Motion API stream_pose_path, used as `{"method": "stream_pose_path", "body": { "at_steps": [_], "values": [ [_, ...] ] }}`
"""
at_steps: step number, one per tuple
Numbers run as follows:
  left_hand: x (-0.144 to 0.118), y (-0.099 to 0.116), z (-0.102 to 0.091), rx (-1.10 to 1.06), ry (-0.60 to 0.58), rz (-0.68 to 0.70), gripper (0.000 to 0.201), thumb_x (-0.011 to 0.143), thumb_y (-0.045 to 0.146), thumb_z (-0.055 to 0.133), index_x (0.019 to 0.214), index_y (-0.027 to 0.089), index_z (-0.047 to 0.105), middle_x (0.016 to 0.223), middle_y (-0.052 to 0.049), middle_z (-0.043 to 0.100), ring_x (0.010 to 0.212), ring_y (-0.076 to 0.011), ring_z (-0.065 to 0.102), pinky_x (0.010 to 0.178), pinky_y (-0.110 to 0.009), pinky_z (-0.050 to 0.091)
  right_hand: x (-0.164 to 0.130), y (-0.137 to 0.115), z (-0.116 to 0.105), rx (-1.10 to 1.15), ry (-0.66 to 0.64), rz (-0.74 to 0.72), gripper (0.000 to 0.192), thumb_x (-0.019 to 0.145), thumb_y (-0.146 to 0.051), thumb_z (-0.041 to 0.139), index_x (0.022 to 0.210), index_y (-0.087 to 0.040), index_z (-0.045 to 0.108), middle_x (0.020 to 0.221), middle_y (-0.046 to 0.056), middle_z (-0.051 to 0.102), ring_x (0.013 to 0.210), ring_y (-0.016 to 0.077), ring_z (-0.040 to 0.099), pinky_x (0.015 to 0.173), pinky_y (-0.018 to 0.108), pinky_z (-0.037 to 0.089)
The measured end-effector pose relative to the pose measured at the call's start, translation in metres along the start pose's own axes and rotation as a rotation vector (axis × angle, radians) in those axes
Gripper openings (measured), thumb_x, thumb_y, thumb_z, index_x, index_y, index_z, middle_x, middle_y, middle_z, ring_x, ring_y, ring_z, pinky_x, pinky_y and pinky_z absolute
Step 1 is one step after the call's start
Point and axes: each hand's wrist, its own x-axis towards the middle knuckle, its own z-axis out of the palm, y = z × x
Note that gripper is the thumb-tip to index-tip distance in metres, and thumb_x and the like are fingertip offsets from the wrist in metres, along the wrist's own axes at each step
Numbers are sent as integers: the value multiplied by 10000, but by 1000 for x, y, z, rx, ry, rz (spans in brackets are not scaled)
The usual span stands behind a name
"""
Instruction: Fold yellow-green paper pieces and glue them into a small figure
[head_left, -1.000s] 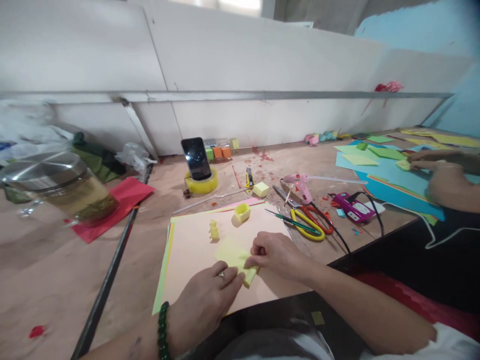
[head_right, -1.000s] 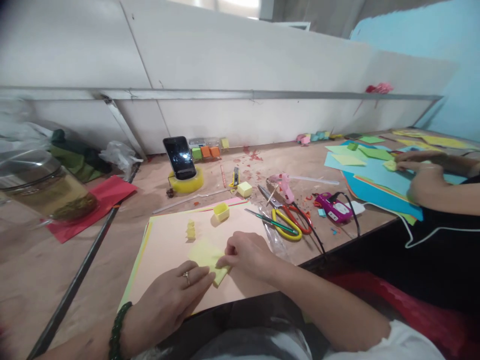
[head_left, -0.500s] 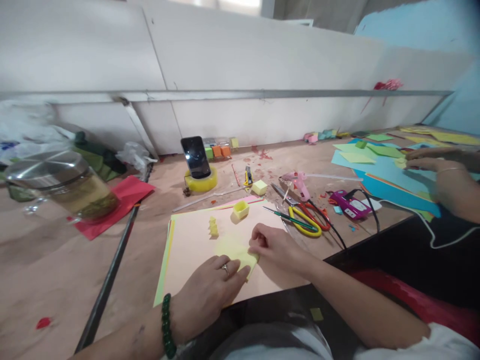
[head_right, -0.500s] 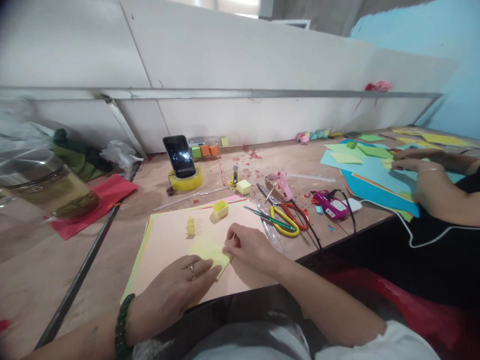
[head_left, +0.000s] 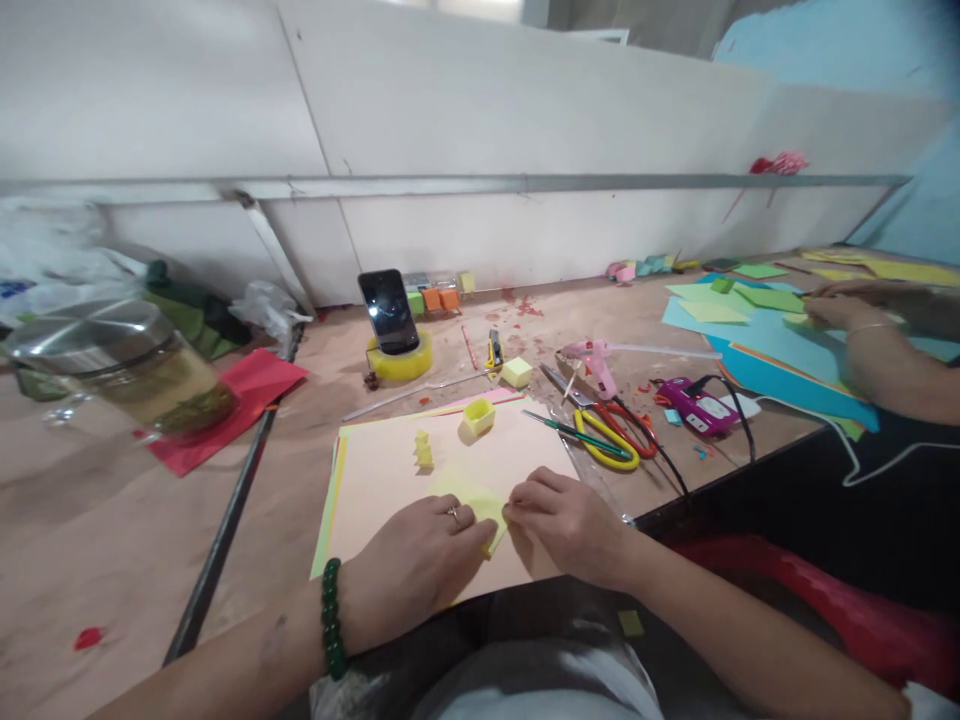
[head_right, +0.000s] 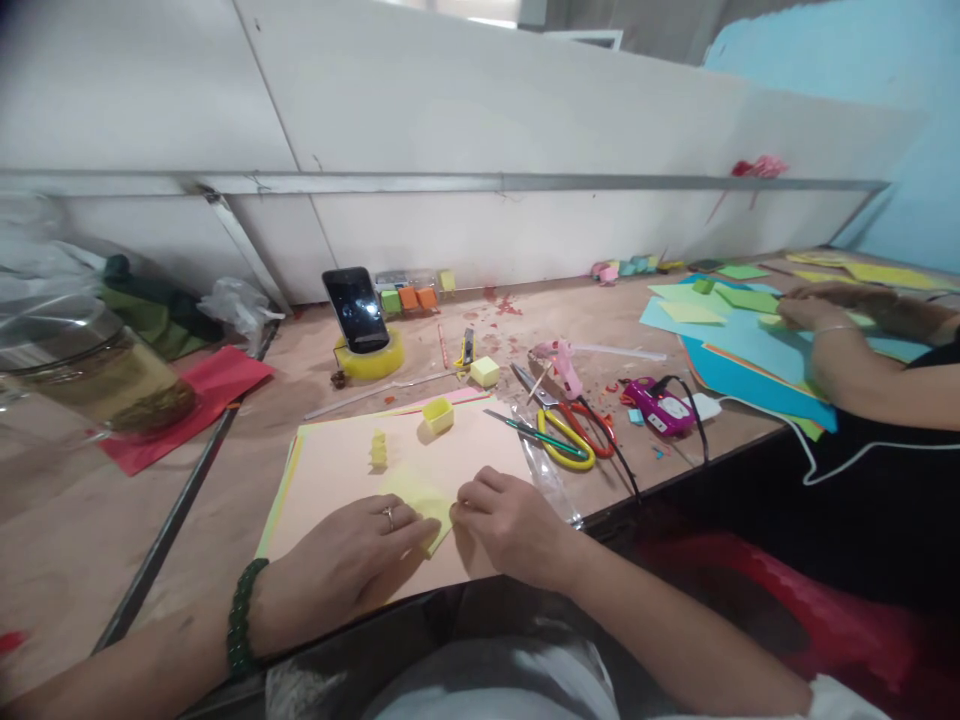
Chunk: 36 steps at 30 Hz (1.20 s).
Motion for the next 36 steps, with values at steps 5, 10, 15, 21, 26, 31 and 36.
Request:
{"method": "stream_pose_path", "body": {
  "at_steps": [5,10,15,21,26,31,36],
  "values": [
    [2,-1,1,37,-10,11,221,864,114,471,1028,200,591,854,-53,616,746,-200,548,652,-303,431,-2,-1,-5,24,15,32,255,932,-89,389,959,-130,640,862,87,631,778,186,483,657,290,469],
    [1,0,-1,36,-25,20,165,883,153,489,925,226,631,835,-49,591,730,-186,518,677,-290,409,1,-1,-3,51,-39,29,238,929,-94,407,872,-124,636,838,87,627,779,188,478,675,296,479],
    [-3,2,-8,-10,-105,6,169,854,133,502,869,240,632,862,-48,592,797,-201,530,682,-298,396,0,-3,-4,19,-38,-88,227,928,-101,404,905,-131,629,926,90,639,857,202,494,729,317,483],
    [-1,7,-13,-30,-194,-58,220,746,44,509,828,225,603,905,-58,596,854,-232,529,702,-336,412,-12,-5,-5,-86,-129,47,136,900,-132,506,932,-138,638,892,79,649,830,204,517,731,324,479],
    [4,11,-12,-20,-111,-113,197,828,88,452,964,168,571,918,-79,609,816,-222,528,697,-337,442,-30,13,-23,-131,-55,299,216,847,-57,492,953,-161,648,956,78,658,878,202,541,755,305,475],
    [10,2,0,-69,34,-119,264,914,165,399,702,191,555,795,-40,579,758,-178,528,660,-284,421,-47,52,-35,-429,71,650,176,896,-252,536,962,-177,681,890,113,652,915,270,554,782,383,454],
    [10,-10,18,-179,195,-156,245,914,164,412,745,197,586,828,-37,586,755,-166,546,672,-278,415,-52,75,-26,-301,-26,751,163,897,-263,541,888,-179,681,901,96,651,911,242,580,785,363,470]
  ]
}}
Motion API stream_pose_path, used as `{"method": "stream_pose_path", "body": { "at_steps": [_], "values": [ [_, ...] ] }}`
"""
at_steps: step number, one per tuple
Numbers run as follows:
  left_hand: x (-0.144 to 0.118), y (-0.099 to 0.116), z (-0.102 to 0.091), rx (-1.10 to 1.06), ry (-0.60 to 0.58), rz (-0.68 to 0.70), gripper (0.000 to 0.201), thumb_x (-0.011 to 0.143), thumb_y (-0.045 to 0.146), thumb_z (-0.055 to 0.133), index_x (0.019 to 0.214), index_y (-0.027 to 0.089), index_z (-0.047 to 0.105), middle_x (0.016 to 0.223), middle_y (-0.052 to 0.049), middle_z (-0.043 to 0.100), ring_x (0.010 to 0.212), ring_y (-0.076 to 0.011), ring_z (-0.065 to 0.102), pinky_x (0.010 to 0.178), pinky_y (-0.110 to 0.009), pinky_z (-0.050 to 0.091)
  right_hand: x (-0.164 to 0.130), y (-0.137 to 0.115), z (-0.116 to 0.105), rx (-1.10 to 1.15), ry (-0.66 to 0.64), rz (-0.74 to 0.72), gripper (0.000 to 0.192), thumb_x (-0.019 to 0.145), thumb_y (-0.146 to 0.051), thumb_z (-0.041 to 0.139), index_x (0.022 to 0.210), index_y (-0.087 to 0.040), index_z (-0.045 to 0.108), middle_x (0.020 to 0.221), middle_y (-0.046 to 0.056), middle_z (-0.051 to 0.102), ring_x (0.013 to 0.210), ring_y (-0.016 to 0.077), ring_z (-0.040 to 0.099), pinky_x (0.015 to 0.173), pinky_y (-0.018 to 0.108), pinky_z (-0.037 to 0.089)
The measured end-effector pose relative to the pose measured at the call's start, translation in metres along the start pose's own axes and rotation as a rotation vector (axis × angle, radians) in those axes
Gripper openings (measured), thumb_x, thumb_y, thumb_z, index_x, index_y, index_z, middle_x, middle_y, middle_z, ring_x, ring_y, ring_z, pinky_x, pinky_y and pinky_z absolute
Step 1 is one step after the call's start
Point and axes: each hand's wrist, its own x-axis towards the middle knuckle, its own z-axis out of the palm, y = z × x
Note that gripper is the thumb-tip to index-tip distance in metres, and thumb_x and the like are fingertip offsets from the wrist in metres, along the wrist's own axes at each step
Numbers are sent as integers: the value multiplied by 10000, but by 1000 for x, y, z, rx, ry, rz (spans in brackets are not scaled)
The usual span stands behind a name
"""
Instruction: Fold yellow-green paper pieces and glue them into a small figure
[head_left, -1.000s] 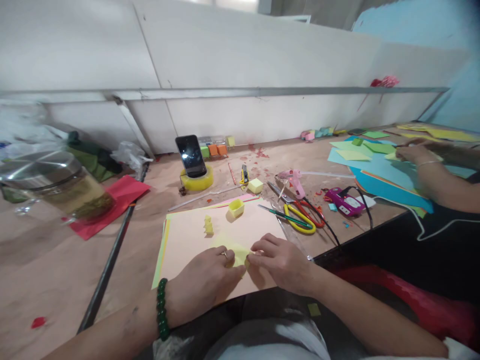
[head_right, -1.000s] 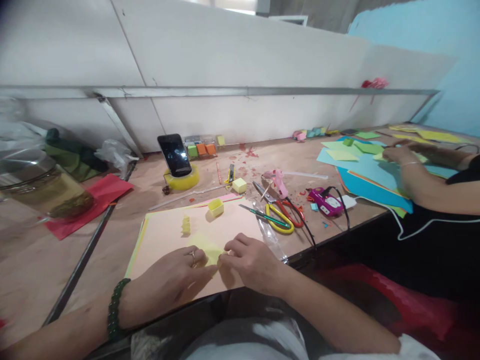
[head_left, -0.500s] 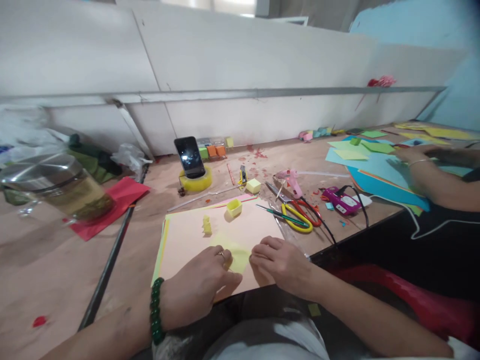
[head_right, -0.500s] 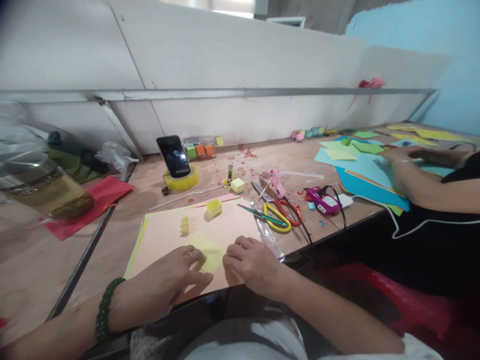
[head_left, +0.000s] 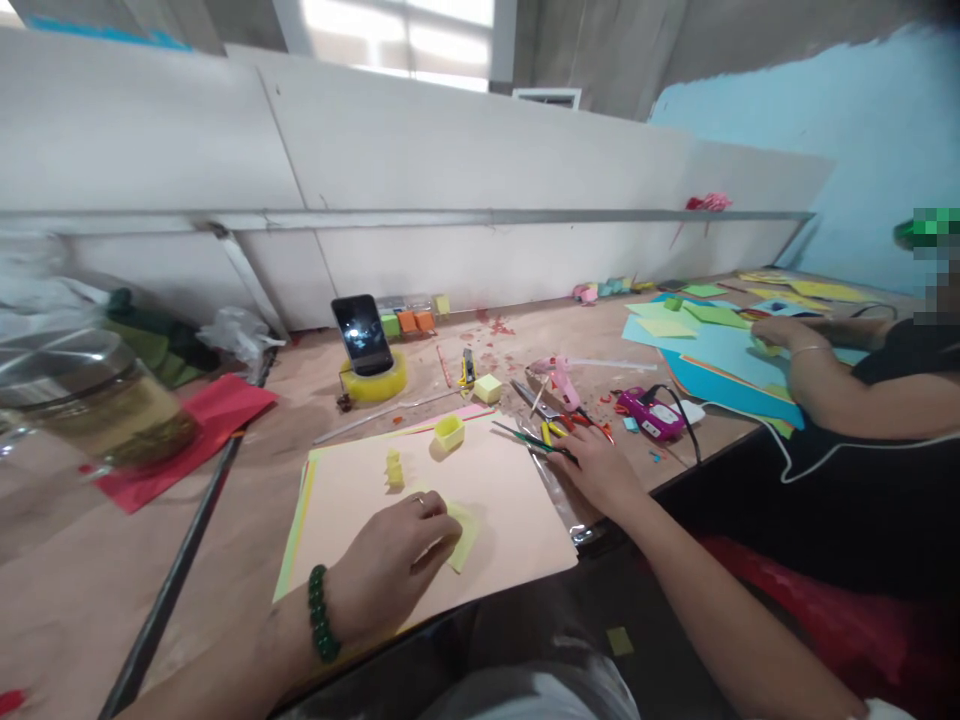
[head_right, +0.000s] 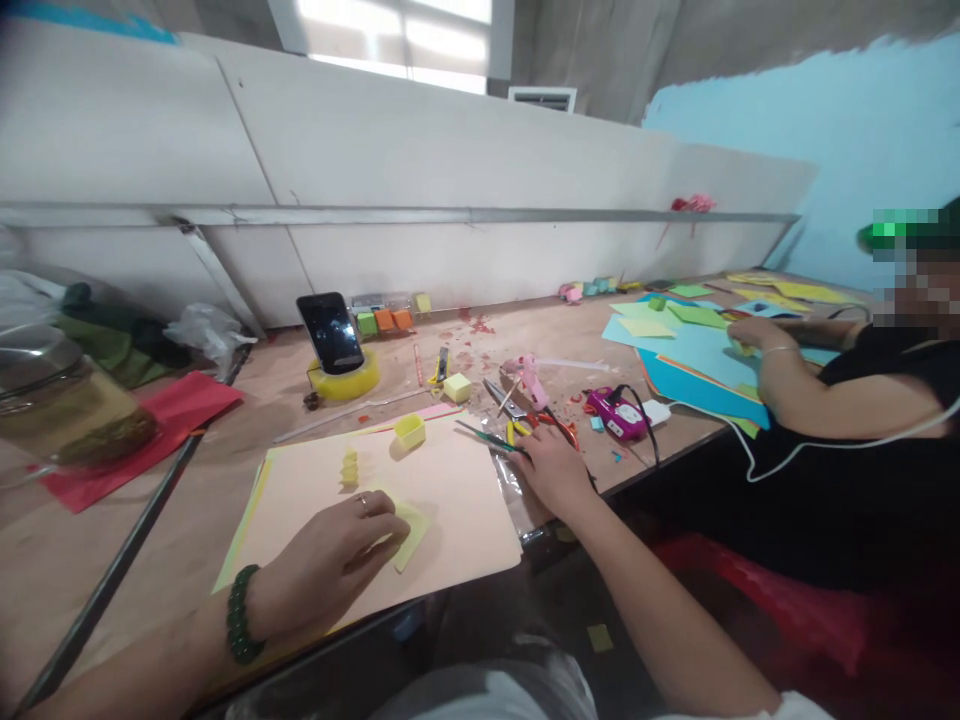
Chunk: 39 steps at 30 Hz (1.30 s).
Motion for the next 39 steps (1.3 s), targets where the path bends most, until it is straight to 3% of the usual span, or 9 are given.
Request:
{"method": "stream_pose_path", "body": {
  "at_steps": [6,10,13,20,24,31,36,39],
  "values": [
    [-3,-5,3,-168,34,-131,89,832,157,517,897,184,572,955,-55,556,782,-176,566,731,-321,473,-11,-3,-17,205,73,32,164,901,-260,498,919,-177,638,897,91,680,857,249,625,748,367,489],
    [-2,-5,3,-198,99,-262,508,713,170,634,1202,173,494,1109,-97,528,946,-235,572,847,-398,479,-23,-27,-31,457,-57,-73,179,924,-239,438,913,-199,612,850,58,679,792,203,636,690,307,496],
    [-1,-4,3,-159,89,-290,636,704,189,648,1304,177,435,1042,-83,573,971,-260,562,862,-419,461,-26,-42,-33,520,-157,-88,202,933,-234,414,847,-201,593,784,45,656,723,182,613,625,281,476],
    [1,1,2,-276,41,-354,626,684,139,592,1295,170,455,787,7,554,725,-187,540,651,-304,438,-21,-46,-30,536,-251,-37,176,905,-315,480,845,-194,593,773,25,636,714,169,576,614,265,443],
    [2,2,3,-333,40,-302,611,674,110,556,1274,185,467,674,57,486,613,-146,485,563,-253,382,-18,-46,-26,559,-276,-62,154,894,-269,486,855,-183,607,781,27,642,719,165,580,611,259,435],
    [-1,-1,4,-307,44,-230,660,702,101,572,1341,208,446,676,57,504,612,-132,465,580,-240,369,-14,-48,-25,555,-367,-125,62,850,-217,590,859,-175,633,810,22,650,735,151,586,633,242,436],
    [-1,-4,0,-251,-4,-97,457,776,115,564,1213,239,611,764,-2,606,689,-144,514,700,-282,422,-16,-41,-25,571,-373,-200,85,867,-240,593,873,-175,646,814,26,648,740,150,590,655,247,448],
    [-1,-5,0,-324,-30,-53,395,792,125,547,1147,255,662,800,-13,650,715,-145,549,696,-262,446,-22,-36,-29,606,-374,-218,174,902,-314,558,864,-172,651,801,32,645,717,144,583,635,239,451]
  ]
}}
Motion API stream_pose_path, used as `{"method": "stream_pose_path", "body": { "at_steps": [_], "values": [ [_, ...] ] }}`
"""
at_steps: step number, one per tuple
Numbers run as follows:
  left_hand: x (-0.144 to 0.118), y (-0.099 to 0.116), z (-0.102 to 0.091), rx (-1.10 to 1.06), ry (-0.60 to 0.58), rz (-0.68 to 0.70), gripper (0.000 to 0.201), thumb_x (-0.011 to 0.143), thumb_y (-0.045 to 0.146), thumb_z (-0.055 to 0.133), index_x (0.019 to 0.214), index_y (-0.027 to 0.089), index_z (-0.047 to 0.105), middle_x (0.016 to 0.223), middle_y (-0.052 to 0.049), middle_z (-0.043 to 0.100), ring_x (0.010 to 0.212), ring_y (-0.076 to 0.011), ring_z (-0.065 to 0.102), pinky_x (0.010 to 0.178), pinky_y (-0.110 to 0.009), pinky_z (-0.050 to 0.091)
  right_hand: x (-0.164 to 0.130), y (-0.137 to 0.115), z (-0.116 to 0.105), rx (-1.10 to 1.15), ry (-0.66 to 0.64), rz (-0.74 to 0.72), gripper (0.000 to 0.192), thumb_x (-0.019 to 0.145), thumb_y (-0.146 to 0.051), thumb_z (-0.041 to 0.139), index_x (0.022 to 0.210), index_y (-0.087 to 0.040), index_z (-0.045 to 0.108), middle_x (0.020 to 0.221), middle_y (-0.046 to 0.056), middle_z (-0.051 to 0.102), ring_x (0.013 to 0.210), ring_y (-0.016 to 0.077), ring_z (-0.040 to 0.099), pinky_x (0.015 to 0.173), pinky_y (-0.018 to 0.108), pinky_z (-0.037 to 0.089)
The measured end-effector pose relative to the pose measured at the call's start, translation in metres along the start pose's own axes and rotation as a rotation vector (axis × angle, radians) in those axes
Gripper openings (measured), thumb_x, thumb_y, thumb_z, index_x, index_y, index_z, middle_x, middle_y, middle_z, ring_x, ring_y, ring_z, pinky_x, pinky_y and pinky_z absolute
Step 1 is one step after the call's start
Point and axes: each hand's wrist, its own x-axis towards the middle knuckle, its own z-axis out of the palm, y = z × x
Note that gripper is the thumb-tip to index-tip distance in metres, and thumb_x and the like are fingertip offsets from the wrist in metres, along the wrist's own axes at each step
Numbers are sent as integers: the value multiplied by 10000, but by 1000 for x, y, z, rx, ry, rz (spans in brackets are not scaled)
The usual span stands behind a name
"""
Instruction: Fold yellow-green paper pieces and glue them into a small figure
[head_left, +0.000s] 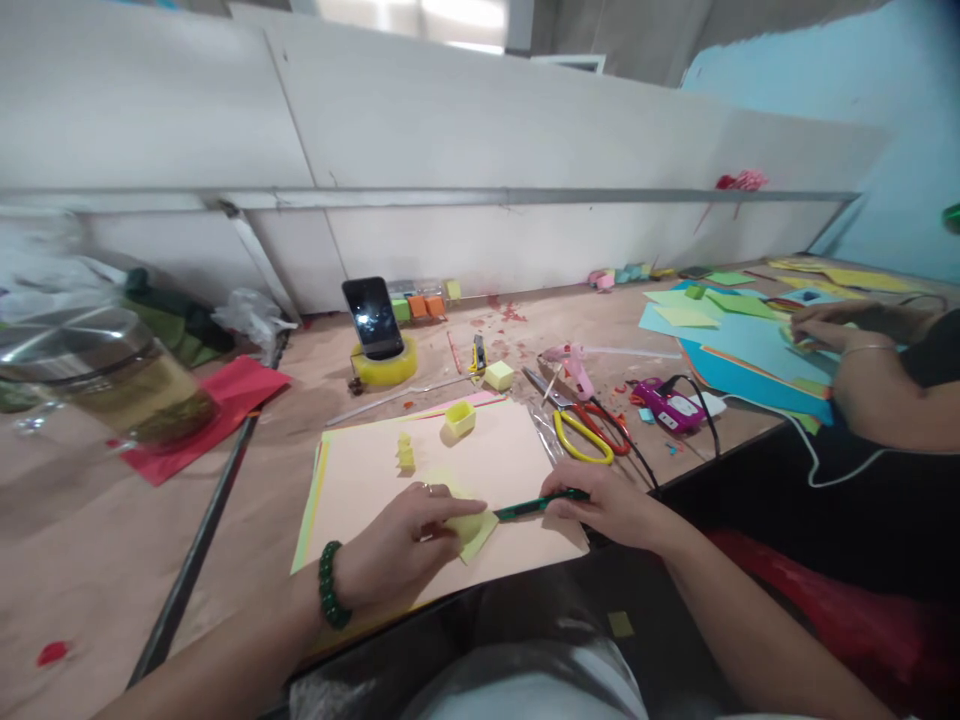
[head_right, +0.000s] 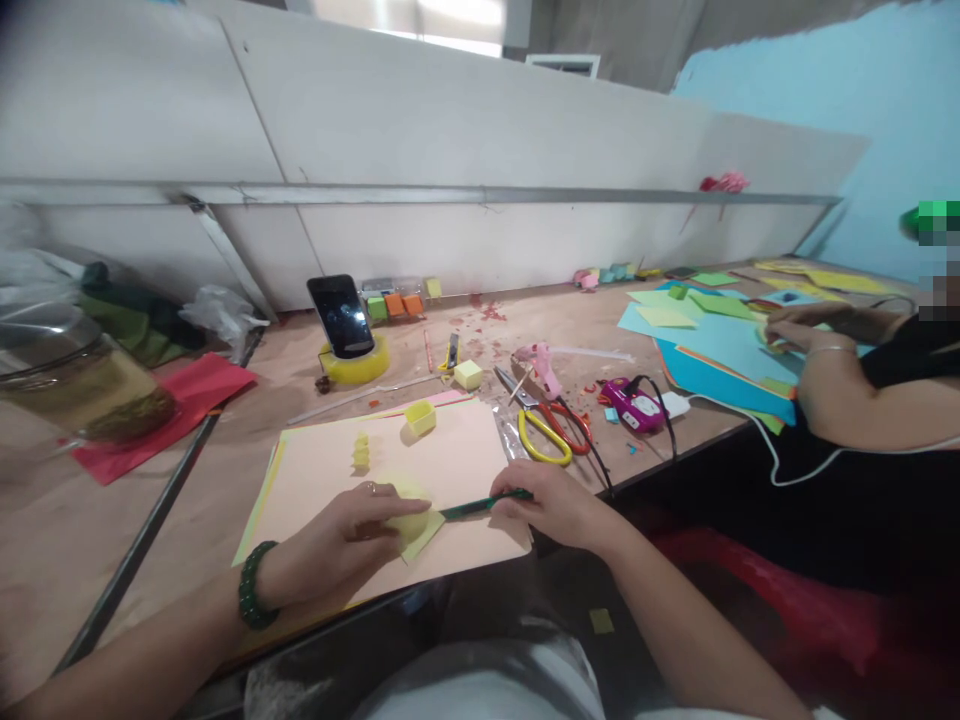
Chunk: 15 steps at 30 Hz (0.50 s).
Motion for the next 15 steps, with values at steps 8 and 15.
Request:
{"method": "stream_pose_path", "body": {
  "at_steps": [8,15],
  "values": [
    [-4,4,4,286,26,129,449,850,146,508,1254,325,585,1419,-124,459,1320,-329,363,1030,-603,289,-28,-2,3,-66,0,-27,266,956,-373,473,909,-185,656,798,45,626,720,150,585,637,246,447],
    [-1,9,2,285,-281,116,473,947,180,348,1414,255,366,1494,-105,401,1396,-285,310,1083,-643,197,-30,-8,11,-127,21,-50,295,974,-364,431,1008,-181,660,855,69,626,773,166,612,661,255,464]
  ]
}}
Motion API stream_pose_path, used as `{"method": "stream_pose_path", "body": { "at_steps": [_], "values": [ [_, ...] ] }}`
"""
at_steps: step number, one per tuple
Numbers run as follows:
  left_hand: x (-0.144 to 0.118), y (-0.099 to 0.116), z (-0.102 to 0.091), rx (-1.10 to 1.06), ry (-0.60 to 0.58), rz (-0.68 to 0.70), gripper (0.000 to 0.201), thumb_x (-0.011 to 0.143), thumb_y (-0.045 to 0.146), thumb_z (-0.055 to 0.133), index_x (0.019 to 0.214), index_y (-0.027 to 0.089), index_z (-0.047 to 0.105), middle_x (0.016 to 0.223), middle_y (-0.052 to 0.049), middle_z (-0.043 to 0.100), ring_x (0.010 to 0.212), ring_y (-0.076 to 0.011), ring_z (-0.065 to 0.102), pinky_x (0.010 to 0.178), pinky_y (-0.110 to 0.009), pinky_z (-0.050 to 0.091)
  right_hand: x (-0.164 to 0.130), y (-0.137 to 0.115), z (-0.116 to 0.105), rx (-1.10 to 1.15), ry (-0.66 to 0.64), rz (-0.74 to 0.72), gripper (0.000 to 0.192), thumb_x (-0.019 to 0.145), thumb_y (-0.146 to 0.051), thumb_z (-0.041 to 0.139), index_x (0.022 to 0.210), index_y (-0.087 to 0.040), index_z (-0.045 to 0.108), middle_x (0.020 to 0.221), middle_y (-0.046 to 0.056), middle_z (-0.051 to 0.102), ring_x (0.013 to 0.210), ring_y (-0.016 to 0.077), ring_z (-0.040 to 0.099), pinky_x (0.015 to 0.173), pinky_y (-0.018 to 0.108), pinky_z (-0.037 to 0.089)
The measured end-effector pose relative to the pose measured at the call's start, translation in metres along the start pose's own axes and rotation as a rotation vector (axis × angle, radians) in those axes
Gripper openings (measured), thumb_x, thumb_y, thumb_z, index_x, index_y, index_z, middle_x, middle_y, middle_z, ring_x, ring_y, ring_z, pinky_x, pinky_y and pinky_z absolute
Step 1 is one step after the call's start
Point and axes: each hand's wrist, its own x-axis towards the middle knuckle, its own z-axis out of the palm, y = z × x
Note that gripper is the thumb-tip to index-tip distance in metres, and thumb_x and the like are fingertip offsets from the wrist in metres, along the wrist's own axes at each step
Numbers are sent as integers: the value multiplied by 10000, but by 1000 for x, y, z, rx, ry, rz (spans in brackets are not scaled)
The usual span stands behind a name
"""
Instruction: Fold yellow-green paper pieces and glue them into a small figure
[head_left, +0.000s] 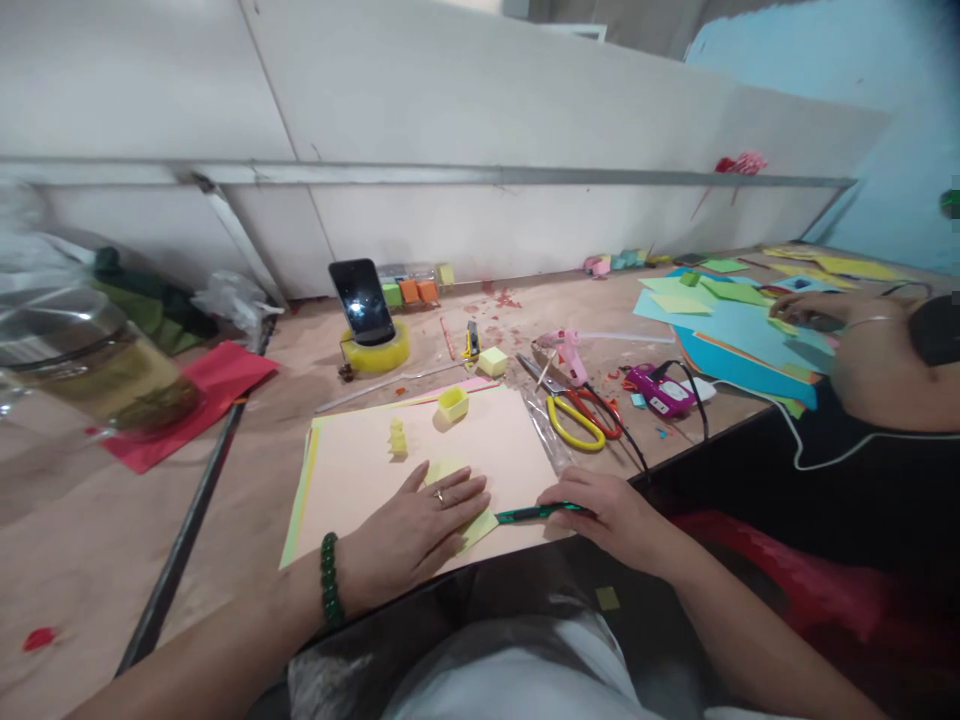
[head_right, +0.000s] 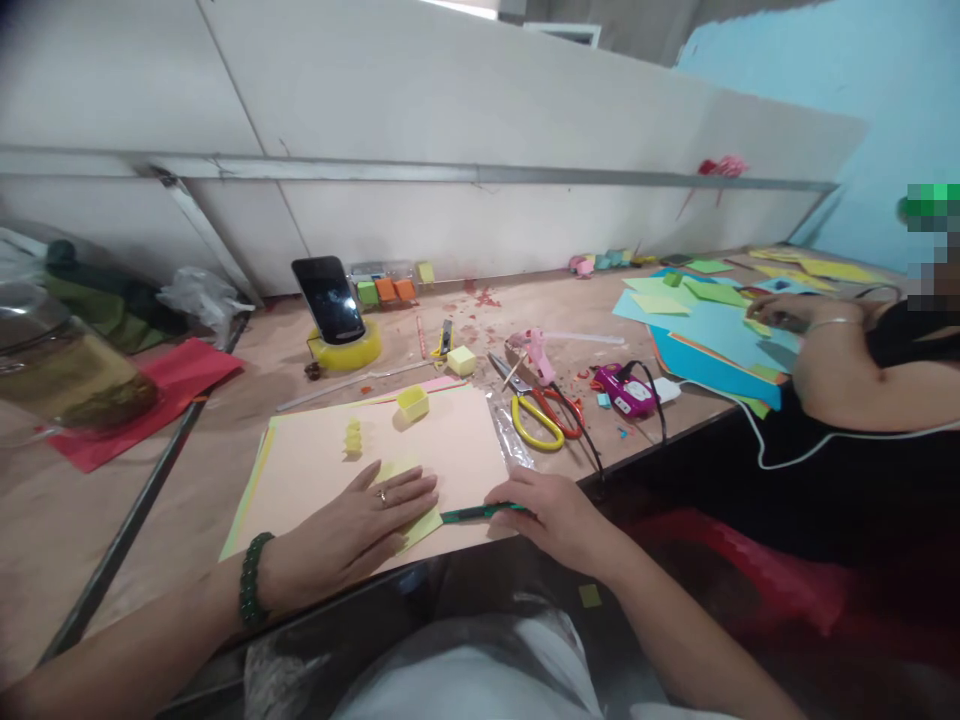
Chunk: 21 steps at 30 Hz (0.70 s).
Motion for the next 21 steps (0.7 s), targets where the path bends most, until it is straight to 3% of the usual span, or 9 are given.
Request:
{"method": "stream_pose_path", "body": {
  "at_steps": [7,13,21],
  "values": [
    [0,-1,2,45,-8,14,472,948,175,321,1417,224,358,1509,-110,371,1407,-290,287,1081,-634,203,-7,3,1,13,16,-42,385,987,-401,387,1011,-176,699,774,55,611,690,143,601,605,232,448],
    [0,-6,7,65,38,40,467,962,193,322,1421,271,354,1506,-69,386,1400,-249,310,1118,-525,205,-8,-1,7,18,54,-33,395,986,-419,384,1008,-168,688,803,67,619,712,145,605,611,232,447],
    [0,-3,4,58,-9,5,475,955,192,317,1424,260,350,1522,-62,355,1410,-255,288,1114,-563,196,-9,-9,12,22,51,-49,378,984,-412,395,998,-175,689,820,68,638,716,138,612,609,225,451]
  ]
}}
